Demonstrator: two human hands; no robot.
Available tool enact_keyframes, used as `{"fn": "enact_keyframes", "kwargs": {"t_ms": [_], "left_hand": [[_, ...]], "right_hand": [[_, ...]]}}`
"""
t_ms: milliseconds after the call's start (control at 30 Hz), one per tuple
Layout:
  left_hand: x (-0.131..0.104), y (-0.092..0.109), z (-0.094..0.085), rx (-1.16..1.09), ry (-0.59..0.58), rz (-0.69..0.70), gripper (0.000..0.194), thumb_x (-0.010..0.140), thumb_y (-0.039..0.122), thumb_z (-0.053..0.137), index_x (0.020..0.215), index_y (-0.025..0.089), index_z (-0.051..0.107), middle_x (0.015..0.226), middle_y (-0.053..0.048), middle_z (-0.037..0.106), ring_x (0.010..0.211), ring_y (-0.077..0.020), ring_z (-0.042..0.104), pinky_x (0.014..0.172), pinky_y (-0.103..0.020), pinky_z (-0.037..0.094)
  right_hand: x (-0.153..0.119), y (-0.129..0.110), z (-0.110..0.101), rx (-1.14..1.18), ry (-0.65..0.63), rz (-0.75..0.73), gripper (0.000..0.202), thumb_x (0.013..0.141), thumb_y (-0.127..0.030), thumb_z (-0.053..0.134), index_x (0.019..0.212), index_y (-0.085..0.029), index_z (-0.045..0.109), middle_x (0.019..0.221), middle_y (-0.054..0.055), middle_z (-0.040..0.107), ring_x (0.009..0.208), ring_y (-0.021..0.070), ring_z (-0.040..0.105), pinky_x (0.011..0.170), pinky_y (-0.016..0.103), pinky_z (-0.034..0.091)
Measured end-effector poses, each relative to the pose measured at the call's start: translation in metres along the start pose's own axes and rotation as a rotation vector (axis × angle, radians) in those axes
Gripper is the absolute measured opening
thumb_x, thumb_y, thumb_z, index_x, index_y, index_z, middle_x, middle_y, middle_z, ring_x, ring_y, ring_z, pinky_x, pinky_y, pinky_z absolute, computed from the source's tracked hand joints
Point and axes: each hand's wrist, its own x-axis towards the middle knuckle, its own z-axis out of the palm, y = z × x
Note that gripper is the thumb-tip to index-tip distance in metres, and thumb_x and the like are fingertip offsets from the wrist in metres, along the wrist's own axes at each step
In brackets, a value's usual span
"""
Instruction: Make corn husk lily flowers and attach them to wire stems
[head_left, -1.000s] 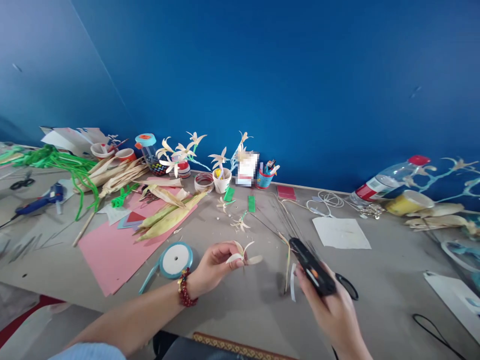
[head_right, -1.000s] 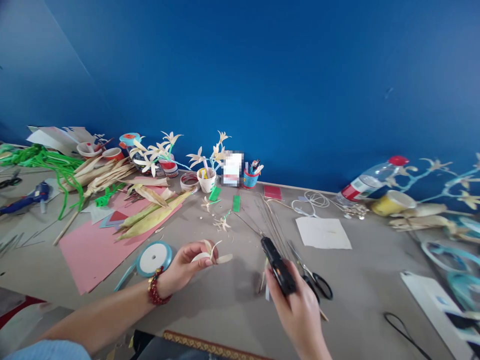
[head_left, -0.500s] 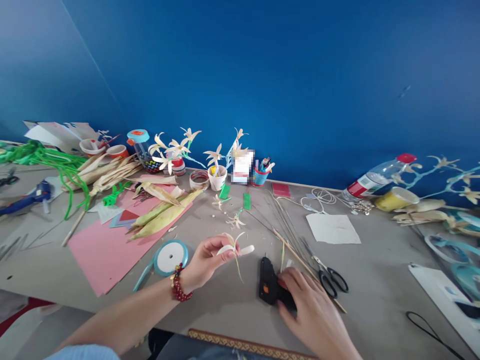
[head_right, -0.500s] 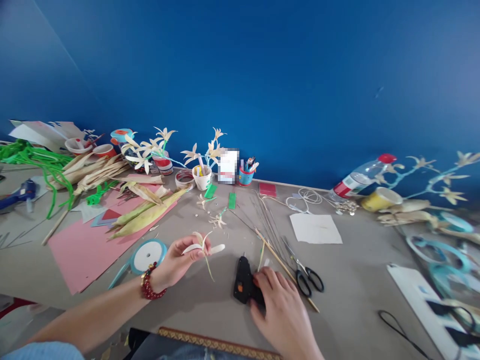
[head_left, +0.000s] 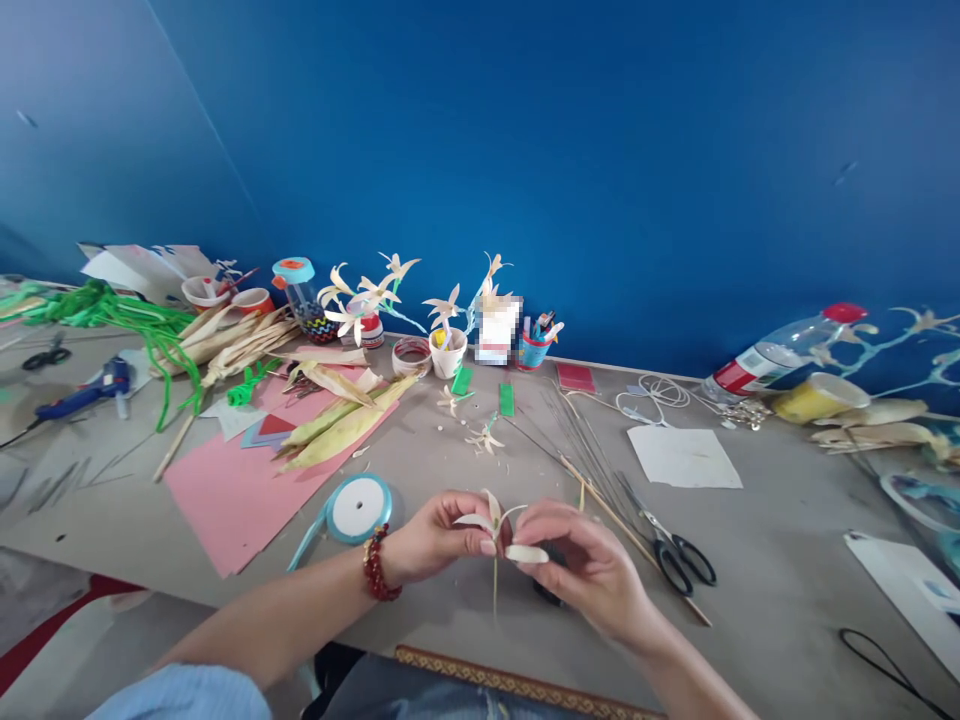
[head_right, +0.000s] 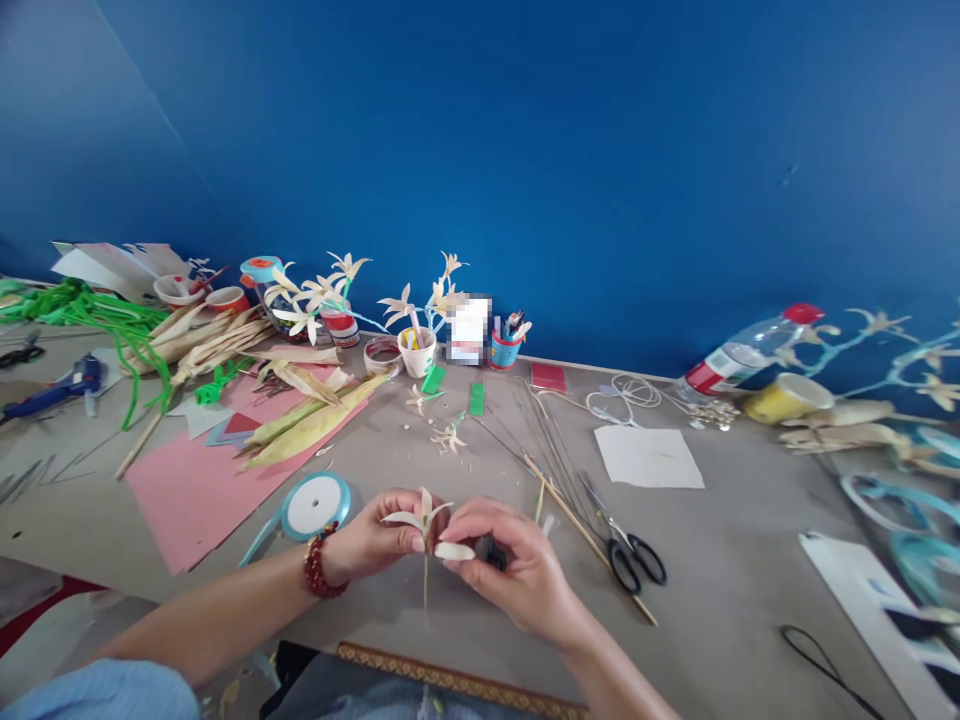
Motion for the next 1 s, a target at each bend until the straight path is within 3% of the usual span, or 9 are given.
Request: {"fn": "enact_keyframes", "kwargs": {"t_ms": [200,367,533,800,1000], "left_hand": [[0.0,0.006,0.003,-0.04,-0.054,-0.039,0.019,0.071,0.029,0.079,0.071,0.013,0.069,0.074,-0.003,0.063,0.075,-0.0161,0.061,0.077,-0.031,0.045],[-0.001,0.013,0.007,0.061,0.009,-0.056,0.021,0.071,0.031,0.079,0.071,0.014,0.068,0.076,-0.002,0.063,0.077,-0.0154,0.06,0.078,-0.03,0.045],[0.0,0.013,0.009,0.072,0.055,-0.05,0.024,0.069,0.033,0.08,0.067,0.014,0.065,0.076,-0.001,0.059,0.076,-0.0134,0.056,0.076,-0.027,0.044],[0.0,0.015,0.009,0.119,0.058,-0.088,0.025,0.069,0.034,0.08,0.069,0.013,0.066,0.074,-0.001,0.059,0.075,-0.0129,0.055,0.076,-0.026,0.045],[0.001,0.016,0.01,0.114,0.057,-0.096,0.025,0.069,0.034,0.08,0.069,0.013,0.066,0.075,0.0,0.06,0.075,-0.0126,0.055,0.076,-0.025,0.044]], "right_hand": [[0.004,0.0,0.001,0.023,0.0,-0.035,0.003,0.085,-0.019,0.067,0.084,-0.022,0.067,0.076,0.003,0.07,0.073,0.0173,0.066,0.07,0.03,0.053],[0.004,-0.012,-0.001,-0.174,0.081,-0.126,0.01,0.085,-0.013,0.063,0.086,-0.023,0.066,0.073,0.002,0.069,0.071,0.0177,0.066,0.066,0.029,0.052],[0.006,-0.025,-0.002,-0.355,0.069,-0.171,0.013,0.084,-0.011,0.06,0.087,-0.023,0.066,0.07,0.001,0.068,0.065,0.0166,0.064,0.061,0.027,0.05],[0.003,-0.017,-0.001,-0.446,0.062,-0.189,0.011,0.086,-0.014,0.059,0.087,-0.022,0.067,0.068,0.002,0.067,0.054,0.0137,0.056,0.05,0.024,0.042],[0.005,-0.017,-0.001,-0.476,0.054,-0.234,0.015,0.085,-0.011,0.06,0.09,-0.023,0.066,0.071,0.001,0.069,0.057,0.014,0.059,0.053,0.024,0.045]]}}
